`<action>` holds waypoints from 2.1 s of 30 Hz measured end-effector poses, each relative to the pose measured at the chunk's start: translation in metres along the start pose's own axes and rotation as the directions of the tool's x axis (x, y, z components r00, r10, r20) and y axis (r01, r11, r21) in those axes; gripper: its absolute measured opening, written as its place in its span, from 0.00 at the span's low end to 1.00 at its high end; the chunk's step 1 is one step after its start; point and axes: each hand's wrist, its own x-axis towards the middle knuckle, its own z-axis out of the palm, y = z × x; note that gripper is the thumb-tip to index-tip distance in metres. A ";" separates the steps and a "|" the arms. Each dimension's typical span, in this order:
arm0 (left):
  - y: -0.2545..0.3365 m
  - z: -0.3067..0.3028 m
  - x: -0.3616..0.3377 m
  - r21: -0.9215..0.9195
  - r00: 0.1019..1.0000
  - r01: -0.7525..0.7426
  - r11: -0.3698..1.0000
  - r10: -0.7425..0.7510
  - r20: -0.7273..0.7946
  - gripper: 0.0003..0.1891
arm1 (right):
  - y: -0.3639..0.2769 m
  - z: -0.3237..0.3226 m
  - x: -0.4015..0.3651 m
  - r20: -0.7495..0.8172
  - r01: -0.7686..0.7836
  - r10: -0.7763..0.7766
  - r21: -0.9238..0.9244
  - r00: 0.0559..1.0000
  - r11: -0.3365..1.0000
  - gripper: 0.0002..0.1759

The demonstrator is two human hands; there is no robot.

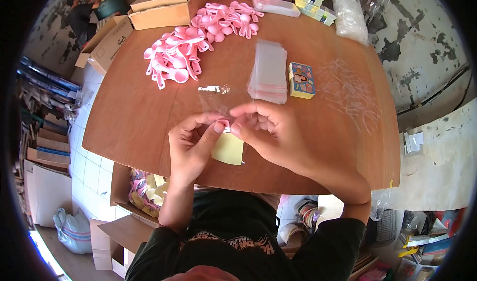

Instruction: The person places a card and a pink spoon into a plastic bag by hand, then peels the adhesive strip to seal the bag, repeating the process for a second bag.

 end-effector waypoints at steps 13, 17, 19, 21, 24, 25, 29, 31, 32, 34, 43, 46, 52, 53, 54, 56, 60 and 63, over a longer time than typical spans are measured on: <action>-0.005 -0.012 -0.001 -0.110 1.000 0.027 0.994 -0.027 0.002 0.08 | 0.002 -0.011 -0.007 0.036 0.060 -0.057 -0.084 0.998 0.995 0.08; -0.005 -0.016 0.000 -0.155 1.000 -0.006 0.988 0.009 0.024 0.07 | 0.005 -0.017 -0.004 0.123 0.177 -0.170 -0.052 0.978 0.983 0.10; -0.011 -0.020 0.001 -0.168 0.998 -0.036 0.985 0.045 0.053 0.07 | 0.004 -0.018 -0.004 0.128 0.184 -0.175 -0.057 0.976 0.981 0.11; -0.013 -0.022 0.000 -0.182 0.994 -0.066 0.981 0.081 0.078 0.08 | 0.004 -0.018 -0.003 0.136 0.190 -0.181 -0.062 0.974 0.980 0.12; -0.010 -0.022 -0.001 -0.213 0.994 -0.023 0.977 0.045 0.100 0.08 | 0.005 -0.019 -0.004 0.149 0.203 -0.191 -0.071 0.970 0.977 0.12; -0.010 -0.022 -0.001 -0.208 0.992 -0.038 0.977 0.061 0.106 0.08 | 0.005 -0.018 -0.004 0.145 0.196 -0.182 -0.086 0.973 0.977 0.11; -0.009 -0.024 0.000 -0.241 0.992 -0.007 0.971 0.037 0.117 0.08 | 0.002 -0.019 -0.005 0.159 0.205 -0.187 -0.105 0.969 0.973 0.09; -0.010 -0.023 -0.001 -0.250 0.992 -0.010 0.968 0.041 0.117 0.06 | -0.001 -0.017 -0.006 0.149 0.195 -0.178 -0.102 0.973 0.976 0.07; -0.011 -0.022 -0.002 -0.258 0.992 -0.015 0.966 0.046 0.117 0.05 | -0.001 -0.015 -0.006 0.140 0.185 -0.171 -0.099 0.975 0.978 0.05; 0.000 -0.017 -0.003 -0.227 0.989 0.024 0.974 0.011 0.150 0.08 | 0.005 -0.010 -0.008 0.141 0.204 -0.190 -0.097 0.972 0.974 0.07; 0.044 -0.074 -0.058 0.467 0.831 -0.174 0.867 -0.125 0.542 0.12 | 0.009 -0.027 0.001 0.098 0.251 -0.264 -0.720 0.960 0.647 0.18; 0.033 -0.123 -0.093 0.690 0.556 -0.033 0.723 -0.560 0.614 0.13 | 0.023 -0.053 0.022 0.202 0.319 -0.375 -0.904 0.905 0.284 0.23; -0.004 -0.191 -0.151 0.997 0.696 -0.032 -0.070 -0.717 -0.028 0.13 | 0.063 -0.082 0.030 0.254 0.239 -0.179 -0.966 0.951 -0.100 0.28; -0.006 -0.190 -0.153 0.999 0.602 0.035 -0.018 -0.798 -0.036 0.13 | 0.069 -0.084 0.031 0.236 0.223 -0.153 -0.970 0.960 -0.097 0.29; -0.007 -0.187 -0.153 0.994 0.495 0.107 0.027 -0.869 -0.030 0.13 | 0.072 -0.085 0.030 0.217 0.206 -0.124 -0.974 0.968 -0.094 0.30; -0.008 -0.171 -0.148 0.939 0.474 0.139 0.315 -0.853 0.216 0.13 | 0.070 -0.083 0.030 0.203 0.191 -0.117 -0.976 0.972 -0.107 0.30; 0.006 -0.119 -0.108 0.479 0.364 0.231 0.847 -0.531 0.765 0.15 | 0.057 -0.074 0.029 0.197 0.164 -0.197 -0.971 0.960 -0.175 0.30; 0.018 -0.089 -0.072 0.143 0.591 0.078 0.987 -0.161 0.790 0.18 | 0.034 -0.056 0.019 0.225 0.198 -0.209 -0.970 0.952 -0.141 0.29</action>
